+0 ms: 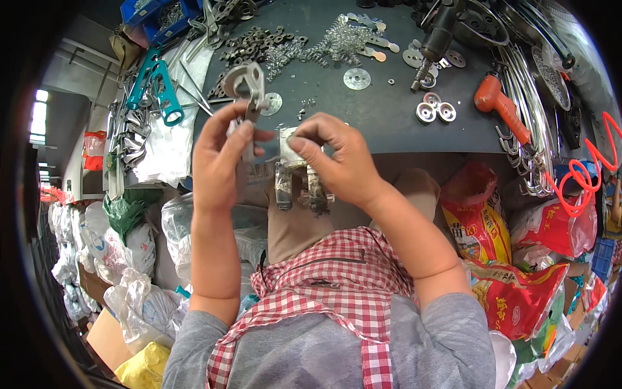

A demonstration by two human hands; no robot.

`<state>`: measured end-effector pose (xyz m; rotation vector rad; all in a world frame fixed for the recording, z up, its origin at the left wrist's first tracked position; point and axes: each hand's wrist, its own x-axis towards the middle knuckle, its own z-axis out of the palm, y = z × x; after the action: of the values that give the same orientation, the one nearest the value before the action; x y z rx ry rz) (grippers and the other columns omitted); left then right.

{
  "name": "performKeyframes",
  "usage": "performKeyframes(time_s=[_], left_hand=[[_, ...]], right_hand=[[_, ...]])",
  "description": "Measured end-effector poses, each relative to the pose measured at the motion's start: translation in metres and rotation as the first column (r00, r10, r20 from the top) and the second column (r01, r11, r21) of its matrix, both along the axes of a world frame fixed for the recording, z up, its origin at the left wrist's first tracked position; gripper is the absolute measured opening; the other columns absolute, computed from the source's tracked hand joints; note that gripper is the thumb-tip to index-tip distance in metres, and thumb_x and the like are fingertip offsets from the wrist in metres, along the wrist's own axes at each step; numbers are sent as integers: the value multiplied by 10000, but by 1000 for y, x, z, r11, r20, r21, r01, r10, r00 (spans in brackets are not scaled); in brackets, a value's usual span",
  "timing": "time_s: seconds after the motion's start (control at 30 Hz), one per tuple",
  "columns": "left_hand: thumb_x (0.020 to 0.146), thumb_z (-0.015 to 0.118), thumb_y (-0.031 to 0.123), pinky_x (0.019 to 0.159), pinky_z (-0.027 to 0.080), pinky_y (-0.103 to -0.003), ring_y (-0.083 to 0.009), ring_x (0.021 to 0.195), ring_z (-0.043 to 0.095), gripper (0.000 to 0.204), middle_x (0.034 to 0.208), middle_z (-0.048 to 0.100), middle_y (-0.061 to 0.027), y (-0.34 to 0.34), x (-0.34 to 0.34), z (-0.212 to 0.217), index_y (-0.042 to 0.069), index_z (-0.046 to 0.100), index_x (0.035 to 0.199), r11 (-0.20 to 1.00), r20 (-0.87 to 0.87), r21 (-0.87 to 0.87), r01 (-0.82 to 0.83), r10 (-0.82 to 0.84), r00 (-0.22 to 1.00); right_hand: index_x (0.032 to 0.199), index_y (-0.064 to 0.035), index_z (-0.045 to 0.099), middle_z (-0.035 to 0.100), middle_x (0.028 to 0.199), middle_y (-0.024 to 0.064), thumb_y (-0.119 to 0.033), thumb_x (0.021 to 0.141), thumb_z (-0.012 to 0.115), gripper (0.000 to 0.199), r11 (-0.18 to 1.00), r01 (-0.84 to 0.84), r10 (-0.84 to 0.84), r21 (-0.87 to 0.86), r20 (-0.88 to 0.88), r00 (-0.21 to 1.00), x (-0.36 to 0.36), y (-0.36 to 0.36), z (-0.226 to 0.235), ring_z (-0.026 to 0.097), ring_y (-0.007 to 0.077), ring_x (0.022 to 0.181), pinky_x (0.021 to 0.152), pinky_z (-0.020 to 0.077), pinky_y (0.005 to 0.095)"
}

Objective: Assembling the components of a manual caulking gun including the frame, rod, and piston using hand tools.

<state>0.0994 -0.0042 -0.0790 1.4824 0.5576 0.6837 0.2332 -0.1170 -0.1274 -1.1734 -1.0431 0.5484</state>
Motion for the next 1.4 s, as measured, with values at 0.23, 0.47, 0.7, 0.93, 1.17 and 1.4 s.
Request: performKeyframes(time_s=[0.23,0.47,0.7,0.93,1.17,1.4], left_hand=[[820,598,58,615,469,-193,-119,798,595,224,990,567,-80,-29,-16,0,-6,554,1030,992,230,72,-101,82,970],[727,626,14,677,441,-229,-137,780,549,207,957,580,-112,-38,-31,-5,-23,585,927,877,101,446,-179,149,984],[751,562,31,468,406,-177,-86,572,519,247,1031,554,-129,-42,-64,-12,-23,568,991,991,155,-48,-122,128,980],[793,581,200,344,314,-174,-83,427,440,346,994,582,-142,-37,-71,-21,-36,550,1044,978,137,-118,-171,186,973],[819,552,175,344,315,-182,-90,431,448,298,998,591,-134,-33,-76,-18,-34,551,1032,954,115,-237,-183,215,970],[818,549,145,392,349,-181,-81,478,476,267,970,612,-107,-41,-62,-10,-26,565,1023,936,128,-324,-140,190,973]], right_hand=[[799,3,572,559,749,68,-125,803,619,137,994,-37,38,100,-9,999,-27,9,25,517,139,657,601,419,256],[808,-1,584,546,714,81,-116,780,634,129,988,-157,153,8,184,971,-21,-6,32,523,146,623,553,422,270],[910,-13,613,575,781,101,-168,803,595,190,951,247,-172,-187,343,923,69,25,2,560,202,772,716,433,289],[904,-8,606,559,964,184,-239,778,615,263,565,777,-63,-278,924,377,160,66,-37,560,331,910,767,459,416],[870,-6,569,623,748,135,-165,759,630,203,711,661,-193,-239,838,510,132,24,7,609,317,724,694,471,374],[875,-50,554,624,929,146,7,704,672,215,974,-155,14,166,635,772,-24,-38,66,629,278,869,709,519,327]])
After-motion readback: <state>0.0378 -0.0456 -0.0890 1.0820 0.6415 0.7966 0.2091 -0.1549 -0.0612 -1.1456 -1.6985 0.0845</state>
